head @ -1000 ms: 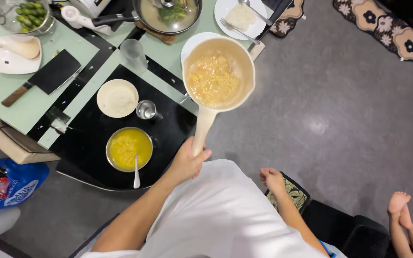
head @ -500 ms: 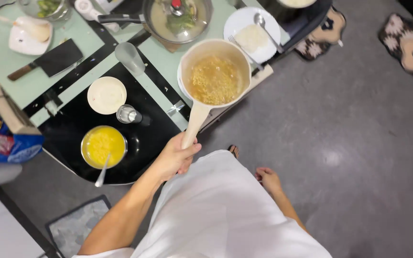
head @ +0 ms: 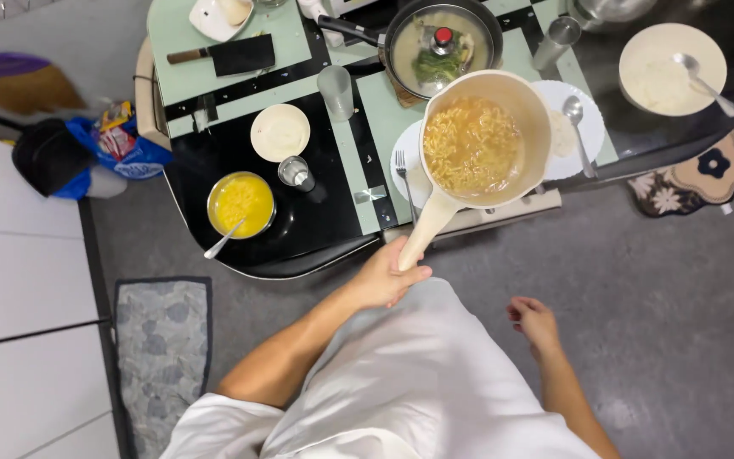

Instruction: Set the table with rice, utensils, and prepared dishes, then pour a beverage and serve noodles and soup.

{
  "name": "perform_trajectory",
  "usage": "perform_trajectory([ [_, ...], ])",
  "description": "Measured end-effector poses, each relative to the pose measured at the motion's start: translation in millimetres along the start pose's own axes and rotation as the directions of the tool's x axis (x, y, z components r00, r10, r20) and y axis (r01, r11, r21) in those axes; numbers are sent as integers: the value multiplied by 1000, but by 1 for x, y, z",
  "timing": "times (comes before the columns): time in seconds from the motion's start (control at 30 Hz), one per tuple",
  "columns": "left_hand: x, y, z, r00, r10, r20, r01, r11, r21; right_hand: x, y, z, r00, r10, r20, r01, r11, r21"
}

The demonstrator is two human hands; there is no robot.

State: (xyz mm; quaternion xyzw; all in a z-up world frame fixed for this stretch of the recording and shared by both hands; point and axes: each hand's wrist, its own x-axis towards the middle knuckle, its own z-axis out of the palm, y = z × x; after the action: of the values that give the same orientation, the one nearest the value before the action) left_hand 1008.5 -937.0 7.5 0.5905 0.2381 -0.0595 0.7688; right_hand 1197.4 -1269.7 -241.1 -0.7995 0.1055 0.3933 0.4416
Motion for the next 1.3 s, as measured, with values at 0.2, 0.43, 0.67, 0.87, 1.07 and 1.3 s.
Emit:
perform_trajectory([
  [0.2, -18, 31, -9, 993, -95, -72, 90, 994, -67, 13, -13, 40, 992, -25, 120, 30, 999, -35],
  [0.43, -42, 28, -43, 986, -156, 63, 168, 922, -348, 2, -44, 56, 979, -2, 202, -3, 1000, 23],
  [0.67, -27, -12, -59, 998, -64, 0, 62, 961, -271, -7, -80, 56, 985, -32, 167, 50, 993, -104],
  [0.87, -17, -13, -59, 987, -19, -162, 22, 1000, 18, 1, -80, 48, 984, -85, 154, 102, 989, -107],
  [1.07, -32, 1, -48, 983, -149, -110, 122, 969, -217, -22, -141, 56, 970, -163, 180, 194, 967, -167],
  [1.3, -34, -37, 1, 987, -84, -140, 17, 908, -419, 10, -160, 43, 879, -148, 454, 257, 948, -187],
])
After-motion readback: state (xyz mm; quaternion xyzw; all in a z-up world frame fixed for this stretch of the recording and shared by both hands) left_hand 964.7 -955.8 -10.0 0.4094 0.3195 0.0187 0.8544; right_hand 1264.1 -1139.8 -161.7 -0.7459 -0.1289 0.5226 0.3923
